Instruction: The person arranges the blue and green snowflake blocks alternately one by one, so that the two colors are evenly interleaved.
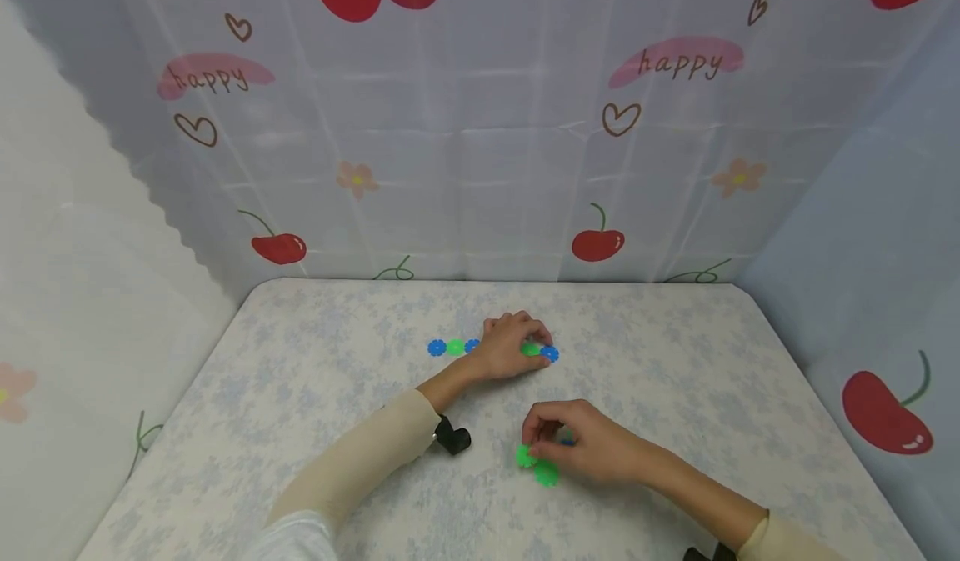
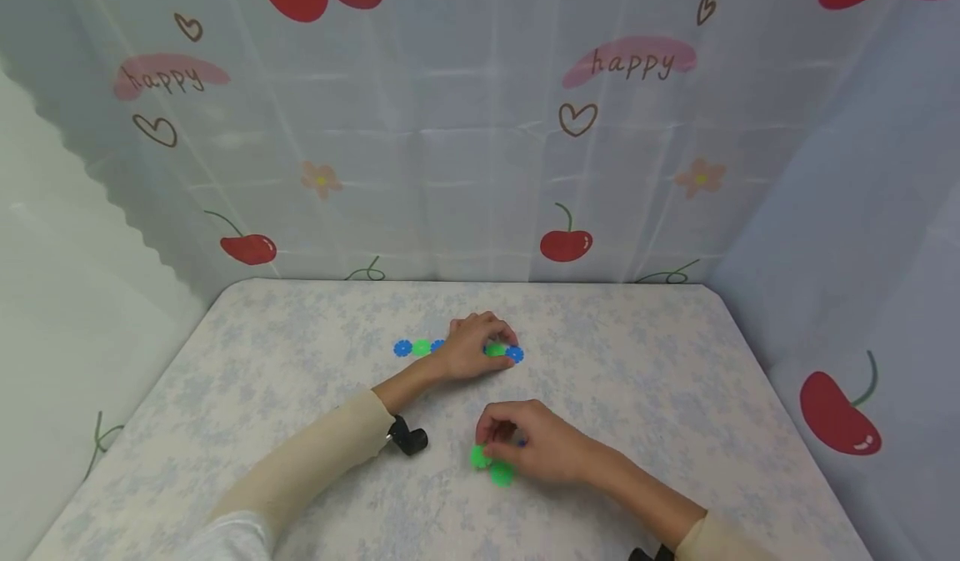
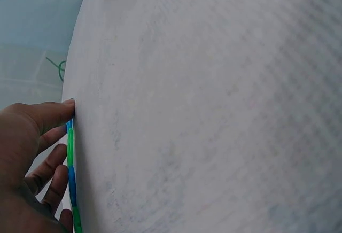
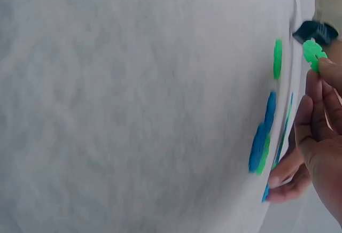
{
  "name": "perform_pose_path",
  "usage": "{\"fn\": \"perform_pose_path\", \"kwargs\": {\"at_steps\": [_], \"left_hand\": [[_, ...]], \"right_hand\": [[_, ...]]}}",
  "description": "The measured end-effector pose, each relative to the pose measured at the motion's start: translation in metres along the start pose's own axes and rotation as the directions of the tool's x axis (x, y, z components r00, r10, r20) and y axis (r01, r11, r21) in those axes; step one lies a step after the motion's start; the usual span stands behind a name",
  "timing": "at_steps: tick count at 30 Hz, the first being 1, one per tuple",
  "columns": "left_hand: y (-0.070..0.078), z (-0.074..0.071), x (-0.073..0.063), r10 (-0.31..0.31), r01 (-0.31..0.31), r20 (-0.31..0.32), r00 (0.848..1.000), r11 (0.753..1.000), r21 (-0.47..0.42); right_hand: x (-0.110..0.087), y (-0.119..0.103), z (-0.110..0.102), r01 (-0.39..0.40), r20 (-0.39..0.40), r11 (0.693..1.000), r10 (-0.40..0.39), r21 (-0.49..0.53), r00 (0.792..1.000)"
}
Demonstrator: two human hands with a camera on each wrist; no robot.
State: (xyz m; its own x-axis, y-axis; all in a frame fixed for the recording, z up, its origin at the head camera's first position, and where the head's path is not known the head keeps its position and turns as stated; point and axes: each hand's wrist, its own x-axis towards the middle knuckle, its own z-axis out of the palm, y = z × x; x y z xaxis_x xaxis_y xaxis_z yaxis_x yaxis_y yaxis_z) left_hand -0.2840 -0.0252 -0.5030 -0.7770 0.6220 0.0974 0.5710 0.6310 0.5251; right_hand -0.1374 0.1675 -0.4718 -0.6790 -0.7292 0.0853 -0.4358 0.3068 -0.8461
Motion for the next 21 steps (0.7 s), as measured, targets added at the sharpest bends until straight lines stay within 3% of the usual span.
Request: {"fn": "perform_pose_path", "kwargs": {"at_steps": [9,17,21], "left_hand": [[-0.002,0.000,0.002,-0.021,0.021,0.017,1.000,1.000,0.000],[0.000,-0.001,0.003,-0.024,0.024,0.026,0.999,1.000,-0.006],[0.002,-0.002,0.001,-0.028,0.028,0.023,0.999,1.000,-0.014]], "right_hand": [[-0.002,0.030,-0.034,-0.108,-0.116,0.993,0.114,0.052,0.987],[-0.002,0.049,-0.055,-0.161,-0.199,0.987,0.161,0.017,0.967],[-0.001,0.059,-0.065,-0.190,-0.279,0.981,0.174,-0.033,0.945]]}}
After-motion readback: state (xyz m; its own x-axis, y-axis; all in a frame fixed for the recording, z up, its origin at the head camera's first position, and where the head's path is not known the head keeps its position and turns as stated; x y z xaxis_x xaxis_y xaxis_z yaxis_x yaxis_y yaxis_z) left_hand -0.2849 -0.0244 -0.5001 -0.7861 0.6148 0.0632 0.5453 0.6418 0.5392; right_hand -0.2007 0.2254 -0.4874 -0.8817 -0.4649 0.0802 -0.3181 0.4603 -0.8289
